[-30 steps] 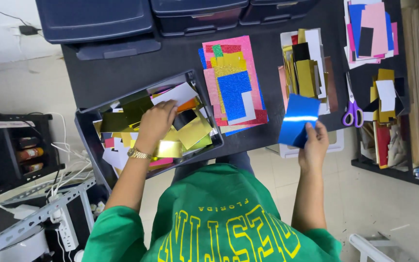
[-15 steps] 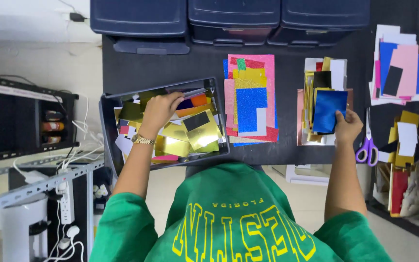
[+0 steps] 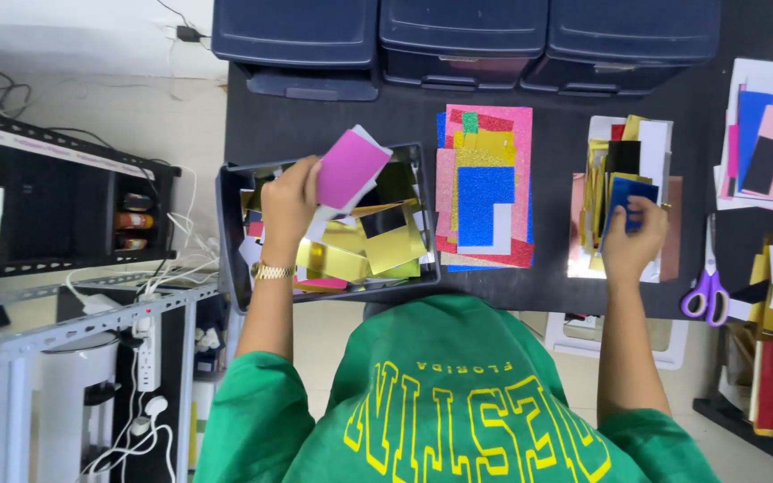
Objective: The person uses purple scissors to cut a small strip from a blue glittery card, then places the card into a bin. They sort through various colored paper pieces in the bin, picking up and examining several sheets. The person then cuts a strip from a silver glittery card and places it in the bin.
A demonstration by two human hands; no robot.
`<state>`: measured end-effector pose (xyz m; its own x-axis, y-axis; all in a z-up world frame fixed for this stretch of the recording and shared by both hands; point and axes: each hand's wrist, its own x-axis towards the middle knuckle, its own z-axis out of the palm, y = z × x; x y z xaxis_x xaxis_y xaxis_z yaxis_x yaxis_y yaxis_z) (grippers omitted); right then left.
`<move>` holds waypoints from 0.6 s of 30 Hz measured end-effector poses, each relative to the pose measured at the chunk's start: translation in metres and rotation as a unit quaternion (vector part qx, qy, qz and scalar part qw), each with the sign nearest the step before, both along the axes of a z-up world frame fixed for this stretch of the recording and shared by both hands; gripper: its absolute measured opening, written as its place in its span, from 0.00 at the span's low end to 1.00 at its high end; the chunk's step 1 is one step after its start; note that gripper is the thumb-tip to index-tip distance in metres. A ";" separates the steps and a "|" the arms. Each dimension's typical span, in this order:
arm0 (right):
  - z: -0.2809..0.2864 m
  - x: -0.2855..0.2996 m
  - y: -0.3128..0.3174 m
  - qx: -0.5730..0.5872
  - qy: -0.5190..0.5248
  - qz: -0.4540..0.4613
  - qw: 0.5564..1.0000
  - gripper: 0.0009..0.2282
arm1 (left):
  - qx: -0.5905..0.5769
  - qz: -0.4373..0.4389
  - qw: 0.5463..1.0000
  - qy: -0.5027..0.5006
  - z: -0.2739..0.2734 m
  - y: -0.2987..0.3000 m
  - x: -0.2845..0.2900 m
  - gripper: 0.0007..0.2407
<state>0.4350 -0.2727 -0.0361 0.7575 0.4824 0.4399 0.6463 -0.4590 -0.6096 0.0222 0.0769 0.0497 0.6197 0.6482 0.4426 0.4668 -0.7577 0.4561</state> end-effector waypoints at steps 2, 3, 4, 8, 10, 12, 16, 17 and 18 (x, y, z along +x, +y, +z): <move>0.015 -0.031 0.026 0.032 0.036 0.046 0.998 0.08 | -0.051 0.041 0.997 -0.051 0.010 -0.015 -0.013 0.09; 0.024 -0.052 0.042 0.050 0.078 0.094 0.991 0.09 | -0.133 0.095 0.979 -0.119 0.010 -0.023 -0.018 0.08; 0.034 -0.071 0.055 0.067 0.119 0.140 0.981 0.09 | -0.215 0.146 0.947 -0.187 0.010 -0.033 -0.023 0.06; 0.087 -0.174 0.109 0.070 0.255 0.249 0.931 0.15 | -0.315 0.163 0.898 -0.260 0.011 -0.078 -0.019 0.08; 0.084 -0.210 0.127 0.081 0.324 0.347 0.876 0.27 | -0.359 0.162 0.867 -0.305 0.013 -0.099 -0.014 0.09; 0.077 -0.233 0.133 0.109 0.354 0.321 0.872 0.24 | -0.373 0.163 0.860 -0.308 0.010 -0.117 -0.007 0.09; 0.076 -0.252 0.127 0.188 0.408 0.209 0.868 0.24 | -0.445 0.141 0.821 -0.327 0.013 -0.149 0.003 0.10; 0.080 -0.244 0.122 0.190 0.408 0.205 0.869 0.24 | -0.447 0.137 0.822 -0.325 0.007 -0.155 0.004 0.10; 0.085 -0.236 0.116 0.187 0.406 0.173 0.878 0.22 | -0.488 0.109 0.804 -0.322 0.001 -0.162 0.006 0.10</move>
<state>0.1991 -0.1569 0.0486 0.7304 0.6830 0.0002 -0.0083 0.0092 -0.9999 0.0277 -0.0851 0.0504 0.2899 0.9437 -0.1596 -0.0305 0.1758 0.9840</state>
